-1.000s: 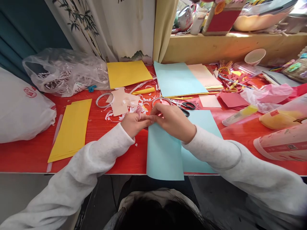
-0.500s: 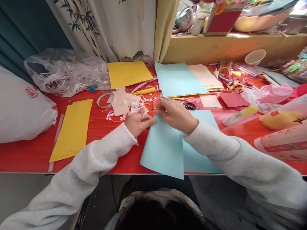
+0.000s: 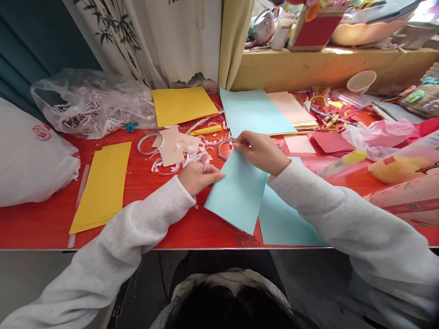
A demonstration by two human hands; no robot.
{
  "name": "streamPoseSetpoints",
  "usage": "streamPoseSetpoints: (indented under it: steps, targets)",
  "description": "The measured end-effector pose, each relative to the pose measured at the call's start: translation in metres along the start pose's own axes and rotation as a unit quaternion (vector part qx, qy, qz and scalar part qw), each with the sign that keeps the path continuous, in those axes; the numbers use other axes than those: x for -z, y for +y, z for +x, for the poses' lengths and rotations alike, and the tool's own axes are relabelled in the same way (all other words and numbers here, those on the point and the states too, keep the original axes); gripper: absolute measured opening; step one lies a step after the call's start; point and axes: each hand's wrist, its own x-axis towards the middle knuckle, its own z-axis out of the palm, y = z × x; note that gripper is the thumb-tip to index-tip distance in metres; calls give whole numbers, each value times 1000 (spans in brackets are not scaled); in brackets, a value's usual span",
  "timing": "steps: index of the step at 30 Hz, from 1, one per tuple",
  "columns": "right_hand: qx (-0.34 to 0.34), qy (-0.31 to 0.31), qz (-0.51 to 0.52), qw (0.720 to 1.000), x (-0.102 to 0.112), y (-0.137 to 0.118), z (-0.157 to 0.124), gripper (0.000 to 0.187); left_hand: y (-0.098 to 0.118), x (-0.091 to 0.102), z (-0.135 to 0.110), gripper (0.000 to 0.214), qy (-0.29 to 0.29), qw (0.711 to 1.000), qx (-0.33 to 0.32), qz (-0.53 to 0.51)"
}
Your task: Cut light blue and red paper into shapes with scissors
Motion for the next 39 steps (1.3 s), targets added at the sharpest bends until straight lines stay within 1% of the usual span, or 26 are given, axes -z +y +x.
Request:
streamPoseSetpoints:
  steps: [3, 5, 7, 9, 11, 12, 13, 14, 15, 16, 17, 18, 19, 20, 22, 24, 27, 29, 32, 35, 39]
  targets:
    - [-31, 31, -8, 999, 9, 14, 6, 12, 2, 0, -1, 18, -41, 999, 22, 14]
    - [-42, 50, -15, 998, 13, 22, 10, 11, 3, 0, -2, 18, -68, 996, 55, -15]
    - [-49, 62, -19, 997, 16, 28, 13, 11, 7, 1, -7, 18, -108, 989, 86, -53]
    - [-58, 74, -18, 995, 19, 33, 16, 11, 13, 5, -14, 17, -167, 978, 105, -61]
    - [-72, 84, -12, 994, 24, 35, 18, 11, 20, 12, -21, 16, -243, 962, 114, -50]
    - [-79, 81, -2, 994, 26, 35, 18, 12, 23, 16, -24, 16, -272, 955, 110, -48]
    - [-82, 70, 13, 994, 28, 34, 18, 13, 26, 21, -25, 17, -285, 952, 98, -49]
    - [-81, 50, 33, 995, 30, 31, 17, 14, 28, 25, -25, 19, -267, 960, 72, -53]
    - [-74, 24, 55, 995, 32, 27, 16, 16, 30, 28, -23, 20, -216, 974, 33, -55]
    - [-63, -4, 77, 995, 32, 21, 14, 18, 30, 30, -20, 22, -143, 988, -13, -50]
    - [-48, -30, 96, 994, 32, 14, 12, 19, 29, 31, -16, 23, -63, 996, -58, -39]
    - [-30, -52, 112, 992, 31, 6, 10, 20, 27, 30, -12, 23, 2, 996, -91, -21]
    - [-12, -71, 126, 989, 30, -2, 9, 20, 24, 29, -9, 25, 40, 993, -111, -6]
    - [6, -90, 139, 986, 28, -11, 7, 20, 21, 26, -6, 26, 54, 991, -120, 5]
    - [34, -121, 159, 979, 24, -27, 5, 18, 16, 22, -2, 24, 36, 992, -119, 12]
    - [49, -136, 163, 976, 21, -40, 3, 17, 12, 19, -1, 19, 26, 993, -116, 6]
    - [59, -121, 134, 982, 19, -51, 1, 15, 11, 18, -2, 20, 30, 993, -114, -9]
    - [64, -111, 103, 986, 17, -51, 0, 12, 11, 18, -2, 20, 22, 993, -111, -17]
    - [55, -131, 75, 987, 14, -44, 2, 11, 7, 16, 2, 19, 12, 995, -93, -18]
    - [38, -148, 80, 985, 9, -36, 5, 14, 3, 14, 6, 15, 15, 997, -68, -18]
    - [39, -140, 82, 986, 4, -33, 8, 14, 3, 16, 9, 18, 10, 999, -46, -5]
